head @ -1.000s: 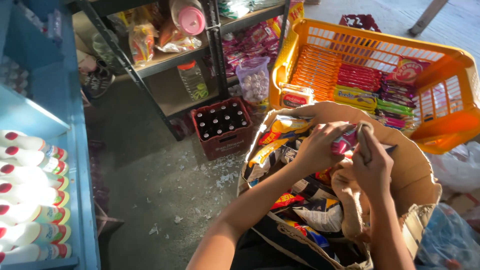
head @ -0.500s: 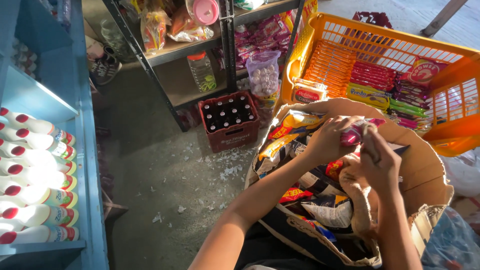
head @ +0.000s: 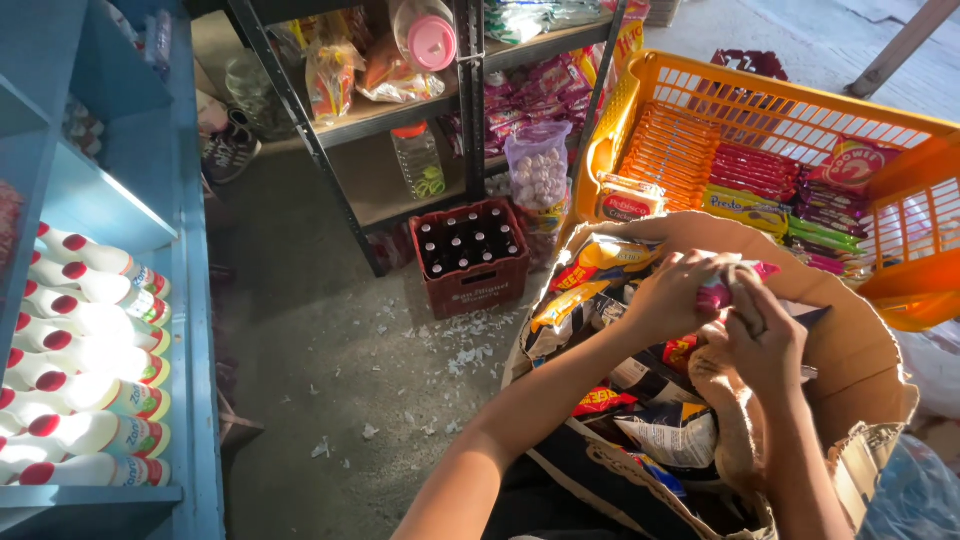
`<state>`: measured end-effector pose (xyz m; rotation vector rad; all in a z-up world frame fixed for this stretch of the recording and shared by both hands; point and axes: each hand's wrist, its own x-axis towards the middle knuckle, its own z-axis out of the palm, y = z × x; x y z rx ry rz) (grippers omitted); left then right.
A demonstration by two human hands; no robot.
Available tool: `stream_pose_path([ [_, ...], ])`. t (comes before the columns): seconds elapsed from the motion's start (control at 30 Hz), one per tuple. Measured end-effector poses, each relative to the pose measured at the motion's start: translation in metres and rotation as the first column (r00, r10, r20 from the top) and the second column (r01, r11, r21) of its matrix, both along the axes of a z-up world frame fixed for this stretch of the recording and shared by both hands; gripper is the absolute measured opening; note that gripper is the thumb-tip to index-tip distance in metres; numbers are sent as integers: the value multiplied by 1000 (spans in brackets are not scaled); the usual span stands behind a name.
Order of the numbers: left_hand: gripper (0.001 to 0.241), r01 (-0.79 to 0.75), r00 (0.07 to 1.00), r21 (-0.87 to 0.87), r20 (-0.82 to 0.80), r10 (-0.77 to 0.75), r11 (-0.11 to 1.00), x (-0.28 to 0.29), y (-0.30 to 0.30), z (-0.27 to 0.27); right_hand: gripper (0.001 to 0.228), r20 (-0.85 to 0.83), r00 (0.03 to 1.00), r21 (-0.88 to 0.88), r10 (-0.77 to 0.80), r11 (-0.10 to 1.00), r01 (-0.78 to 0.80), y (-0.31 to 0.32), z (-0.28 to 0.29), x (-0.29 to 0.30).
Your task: Wiping down snack packages with a cloth and organizing them into a plastic crate.
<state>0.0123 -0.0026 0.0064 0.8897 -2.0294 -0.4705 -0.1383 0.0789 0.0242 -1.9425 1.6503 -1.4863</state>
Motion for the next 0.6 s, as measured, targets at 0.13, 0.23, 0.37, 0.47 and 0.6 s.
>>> stream_pose_path([
  [0.13, 80, 103, 988, -253, -81, -127, 962, -4, 8, -2, 50, 92, 996, -111, -8, 994, 18, -7, -10, -21],
  [0.23, 74, 99, 992, -80, -72, -104, 992, 2, 20, 15, 48, 65, 997, -187, -33, 981, 45, 2, -14, -18],
  [0.37, 76, 42, 990, -112, -130, -57, 993, 6, 9, 7, 52, -62, 998, -78, -7, 997, 3, 20, 8, 14],
  [0.47, 78, 14, 997, -36, -79, -17, 999, 12, 10, 11, 53, -124, 992, -76, 14, 997, -23, 18, 7, 14],
  [0.6, 78, 119, 976, -194, -156, -151, 974, 4, 12, 4, 52, 72, 997, -112, -36, 993, 44, 7, 3, -2],
])
